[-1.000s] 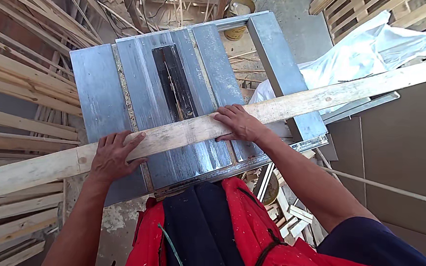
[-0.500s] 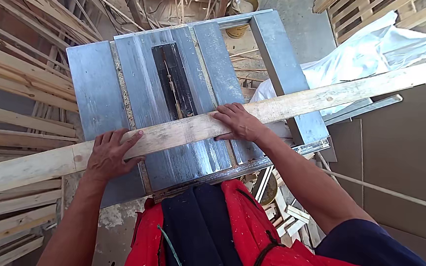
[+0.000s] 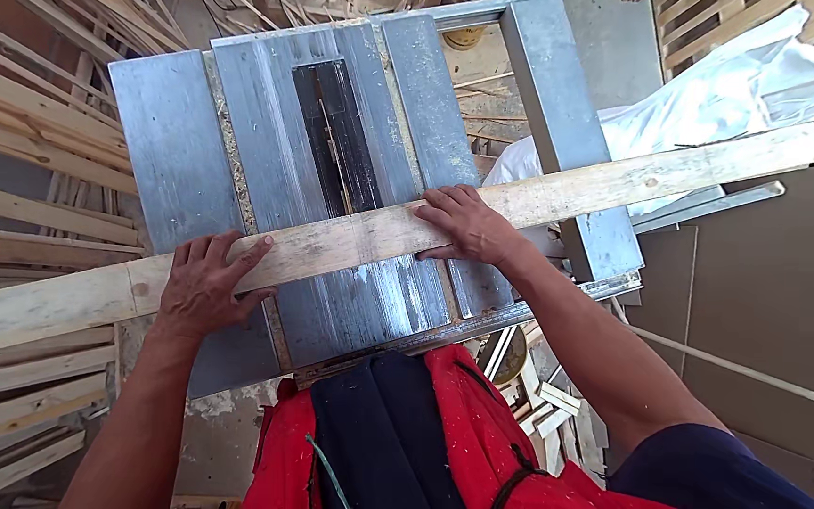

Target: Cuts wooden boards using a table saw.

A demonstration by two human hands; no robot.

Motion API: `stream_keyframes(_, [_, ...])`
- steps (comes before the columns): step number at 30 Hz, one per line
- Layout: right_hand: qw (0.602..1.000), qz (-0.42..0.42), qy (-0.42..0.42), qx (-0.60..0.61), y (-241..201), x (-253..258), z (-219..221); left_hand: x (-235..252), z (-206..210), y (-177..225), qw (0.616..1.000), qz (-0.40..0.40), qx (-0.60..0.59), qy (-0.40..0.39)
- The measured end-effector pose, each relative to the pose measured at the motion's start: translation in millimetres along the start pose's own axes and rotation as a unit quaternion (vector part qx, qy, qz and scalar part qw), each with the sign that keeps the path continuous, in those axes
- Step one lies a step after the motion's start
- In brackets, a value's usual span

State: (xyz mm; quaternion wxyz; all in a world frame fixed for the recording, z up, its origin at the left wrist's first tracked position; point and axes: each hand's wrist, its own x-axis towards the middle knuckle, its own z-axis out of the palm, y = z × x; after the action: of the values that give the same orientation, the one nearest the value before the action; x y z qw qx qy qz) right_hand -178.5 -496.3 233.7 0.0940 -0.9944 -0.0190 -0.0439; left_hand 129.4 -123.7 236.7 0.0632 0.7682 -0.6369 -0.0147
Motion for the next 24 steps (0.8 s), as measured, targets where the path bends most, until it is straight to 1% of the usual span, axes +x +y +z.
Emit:
stream_keyframes(6, [1.0,0.006,-0.01,-0.001,5,6,-1,7,-2,-5,1.0,-0.002,-0.005,-0.004])
stream_keyframes(10, [1.0,0.005,-0.005,0.007,9,12,-2,11,-2,-8,1.0,0.0,-0.008,0.008])
stream_keyframes(24, [1.0,0.0,0.005,0.011,30,35,-2,33,-3,-25,1.0,-0.006,-0.011,0.005])
